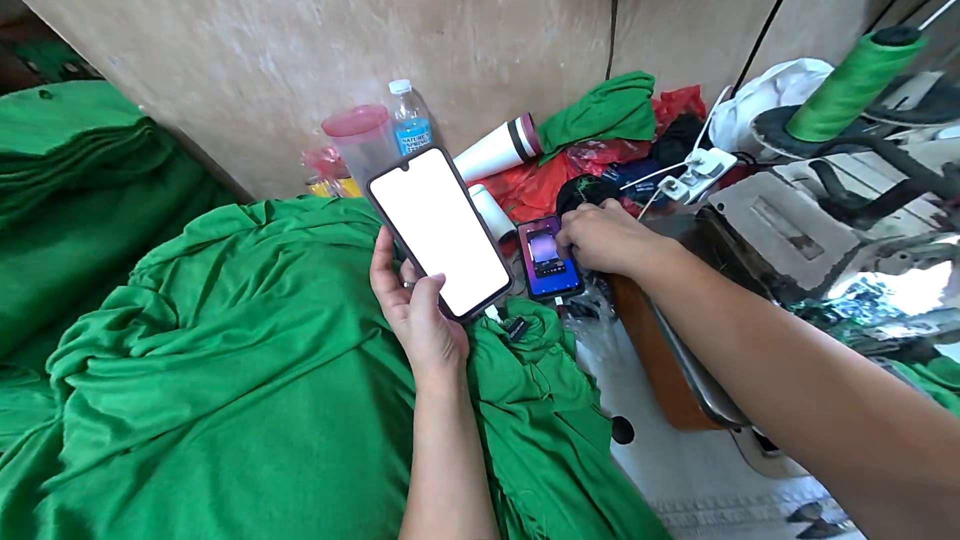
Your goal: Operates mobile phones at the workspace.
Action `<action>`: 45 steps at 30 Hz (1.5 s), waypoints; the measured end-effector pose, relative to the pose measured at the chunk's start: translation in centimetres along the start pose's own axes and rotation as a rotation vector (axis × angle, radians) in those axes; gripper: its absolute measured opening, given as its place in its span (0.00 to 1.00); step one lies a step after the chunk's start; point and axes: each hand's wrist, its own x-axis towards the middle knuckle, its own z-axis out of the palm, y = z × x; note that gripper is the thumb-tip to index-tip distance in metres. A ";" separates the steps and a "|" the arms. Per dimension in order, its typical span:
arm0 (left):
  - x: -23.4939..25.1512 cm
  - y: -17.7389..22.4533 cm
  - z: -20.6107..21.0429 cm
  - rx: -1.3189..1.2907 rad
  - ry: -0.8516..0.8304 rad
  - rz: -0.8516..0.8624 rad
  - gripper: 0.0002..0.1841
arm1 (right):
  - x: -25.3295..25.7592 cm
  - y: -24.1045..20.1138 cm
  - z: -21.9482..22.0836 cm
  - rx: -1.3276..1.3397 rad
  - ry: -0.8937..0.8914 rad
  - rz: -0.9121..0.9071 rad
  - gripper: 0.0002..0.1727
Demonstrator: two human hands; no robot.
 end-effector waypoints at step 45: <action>0.0 0.1 0.0 0.014 -0.009 0.009 0.36 | 0.5 0.2 0.7 -0.012 0.069 0.017 0.23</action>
